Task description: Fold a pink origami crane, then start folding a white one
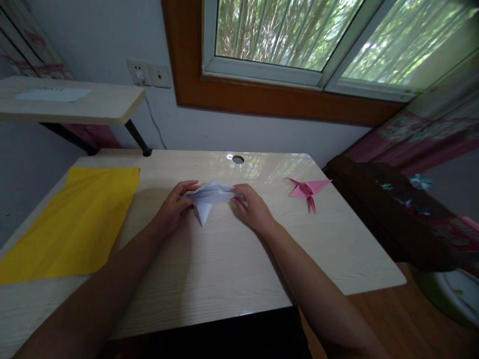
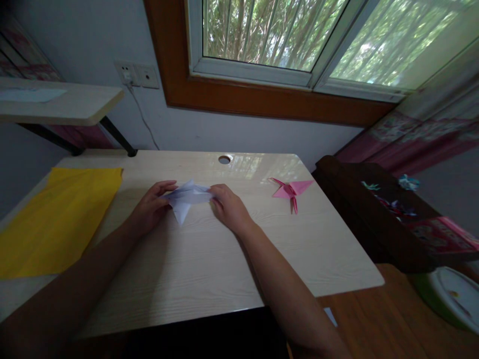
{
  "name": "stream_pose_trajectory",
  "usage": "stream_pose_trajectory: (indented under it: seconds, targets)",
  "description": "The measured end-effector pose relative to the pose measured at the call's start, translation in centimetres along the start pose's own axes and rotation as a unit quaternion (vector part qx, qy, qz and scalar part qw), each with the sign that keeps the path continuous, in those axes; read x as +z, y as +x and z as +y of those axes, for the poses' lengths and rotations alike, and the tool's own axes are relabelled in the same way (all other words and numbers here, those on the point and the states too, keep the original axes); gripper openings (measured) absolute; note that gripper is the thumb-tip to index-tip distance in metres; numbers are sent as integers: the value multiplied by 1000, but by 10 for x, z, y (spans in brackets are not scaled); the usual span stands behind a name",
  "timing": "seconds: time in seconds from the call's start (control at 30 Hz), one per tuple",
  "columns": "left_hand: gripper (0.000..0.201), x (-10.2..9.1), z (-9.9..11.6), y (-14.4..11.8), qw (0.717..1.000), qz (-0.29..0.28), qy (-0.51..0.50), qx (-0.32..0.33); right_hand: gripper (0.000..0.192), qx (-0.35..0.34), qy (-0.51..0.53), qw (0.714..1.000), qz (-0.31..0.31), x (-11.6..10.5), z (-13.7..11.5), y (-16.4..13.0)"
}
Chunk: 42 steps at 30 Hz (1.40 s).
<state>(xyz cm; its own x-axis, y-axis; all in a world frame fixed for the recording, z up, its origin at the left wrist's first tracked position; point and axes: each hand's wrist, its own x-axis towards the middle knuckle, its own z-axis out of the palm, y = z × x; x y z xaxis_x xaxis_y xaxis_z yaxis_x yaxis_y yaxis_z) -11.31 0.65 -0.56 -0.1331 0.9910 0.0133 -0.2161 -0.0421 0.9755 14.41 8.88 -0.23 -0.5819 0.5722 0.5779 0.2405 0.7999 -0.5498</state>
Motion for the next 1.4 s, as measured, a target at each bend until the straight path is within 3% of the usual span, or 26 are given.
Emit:
stream_pose_trajectory:
  seconds: [0.1, 0.2, 0.37, 0.6, 0.93, 1.1, 1.27, 1.4]
  targets:
    - [56, -1, 0, 1, 1000, -1, -10, -8, 33, -23, -16, 999, -15, -2, -1, 1]
    - [43, 2, 0, 3, 999, 13, -40, -28, 32, -47, -42, 998, -18, -2, -1, 1]
    - [28, 9, 2, 5, 996, 81, -26, -38, 31, -63, -75, 995, -1, -6, -3, 0]
    - [28, 8, 6, 5, 990, 129, -37, -38, 28, -64, -35, 995, -62, -16, -10, 1]
    - [45, 7, -1, 3, 983, 87, -163, -19, 27, -38, 22, 999, -33, -11, -8, 2]
    - [42, 12, 5, 3, 967, 88, -234, -58, 29, -17, 61, 997, -34, -13, -5, 1]
    - [42, 11, 4, 5, 959, 101, -249, -94, 43, -16, 63, 997, -40, -13, 0, -1]
    - [47, 11, 1, 4, 966, 65, -233, -92, 52, -16, 59, 997, -49, -12, 1, -1]
